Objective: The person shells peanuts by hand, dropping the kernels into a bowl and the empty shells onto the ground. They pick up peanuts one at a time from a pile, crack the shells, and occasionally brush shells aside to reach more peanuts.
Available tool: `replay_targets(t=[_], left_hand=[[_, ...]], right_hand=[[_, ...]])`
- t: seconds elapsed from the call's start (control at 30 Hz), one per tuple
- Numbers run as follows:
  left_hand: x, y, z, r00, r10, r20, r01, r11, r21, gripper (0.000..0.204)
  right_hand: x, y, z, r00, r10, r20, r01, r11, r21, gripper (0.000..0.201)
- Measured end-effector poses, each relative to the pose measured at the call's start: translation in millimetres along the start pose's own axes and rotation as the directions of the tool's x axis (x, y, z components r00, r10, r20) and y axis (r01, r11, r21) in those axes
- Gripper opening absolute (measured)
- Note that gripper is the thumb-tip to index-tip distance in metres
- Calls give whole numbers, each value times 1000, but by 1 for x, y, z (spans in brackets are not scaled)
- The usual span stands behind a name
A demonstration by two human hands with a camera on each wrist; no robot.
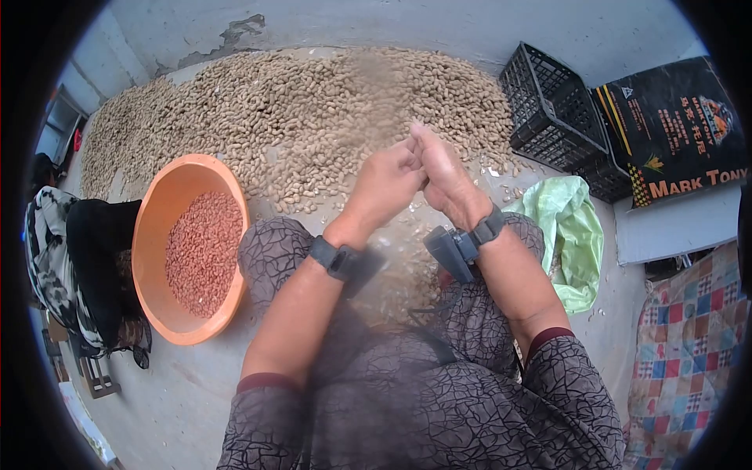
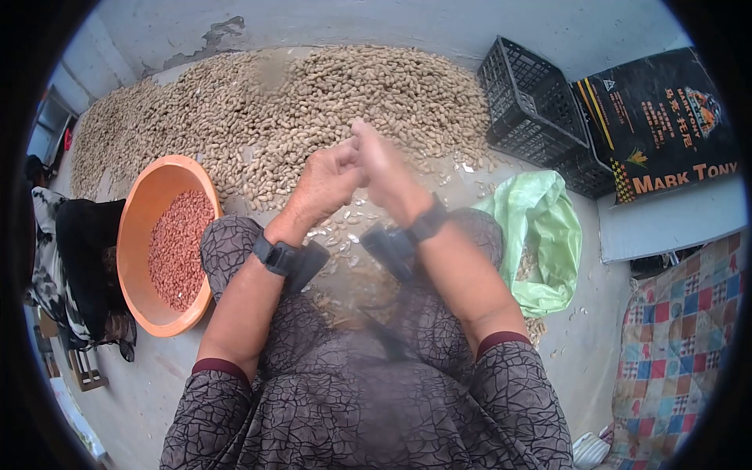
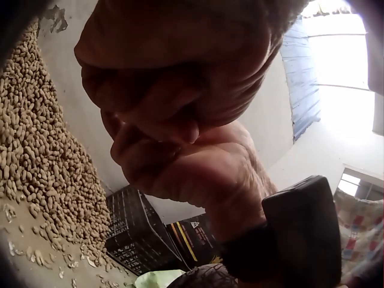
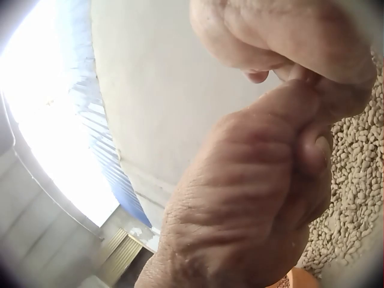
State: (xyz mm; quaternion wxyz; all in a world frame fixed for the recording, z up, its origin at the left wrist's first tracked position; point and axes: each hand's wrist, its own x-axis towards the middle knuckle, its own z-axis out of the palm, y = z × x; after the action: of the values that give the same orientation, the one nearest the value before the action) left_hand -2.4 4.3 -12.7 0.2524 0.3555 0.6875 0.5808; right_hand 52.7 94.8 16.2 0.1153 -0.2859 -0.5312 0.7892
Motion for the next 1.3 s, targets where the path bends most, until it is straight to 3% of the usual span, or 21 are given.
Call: replay_targets(t=[0.07,0.1,0.13,0.17,0.23,0.27,0.4,0.57,0.73,0.83,0.9,0.97,1.17,1.3], left_hand=[[1,-3,-1,1000,17,24,-15,995,-100,20],[0,3,-5,1000,19,20,-17,995,-100,20],[-1,11,-11,997,-42,60,61,927,-371,17],[-2,16,-16,990,-88,115,140,781,-608,14],[0,16,-21,983,-148,110,184,728,-661,13],[-2,17,-23,982,-153,114,188,672,-716,14],[0,14,-26,975,-199,95,185,507,-842,14],[1,12,-27,984,-153,95,160,496,-854,13],[1,12,-28,986,-124,110,158,504,-849,12],[0,14,-30,991,-131,22,94,573,-814,12],[0,15,-31,994,-111,11,87,713,-695,11],[1,13,-33,993,-111,34,102,697,-710,11],[0,17,-36,990,-56,132,138,612,-778,10],[0,17,-35,988,-16,154,133,597,-791,12]], right_hand=[[1,-3,-4,1000,0,-15,0,1000,0,44],[2,-10,-13,990,21,138,-19,1000,-15,44],[2,-15,-18,956,43,289,-35,999,-33,44],[3,-17,-20,955,40,294,-32,999,-35,44],[1,-24,-21,980,-94,178,109,991,-74,42],[-3,-28,-23,972,-140,187,157,984,-82,31],[-4,-27,-28,952,-198,232,250,941,-226,23],[-7,-22,-18,906,-355,230,406,883,-236,18],[-10,-20,-11,896,-417,150,443,850,-285,14],[-11,-20,-11,870,-464,165,492,802,-340,13],[-11,-19,-11,843,-505,182,534,750,-391,12],[-11,-19,-13,808,-547,220,583,688,-431,12],[-15,-28,-19,893,-400,204,444,856,-264,17],[-15,-29,-21,890,-391,234,445,858,-257,18]])
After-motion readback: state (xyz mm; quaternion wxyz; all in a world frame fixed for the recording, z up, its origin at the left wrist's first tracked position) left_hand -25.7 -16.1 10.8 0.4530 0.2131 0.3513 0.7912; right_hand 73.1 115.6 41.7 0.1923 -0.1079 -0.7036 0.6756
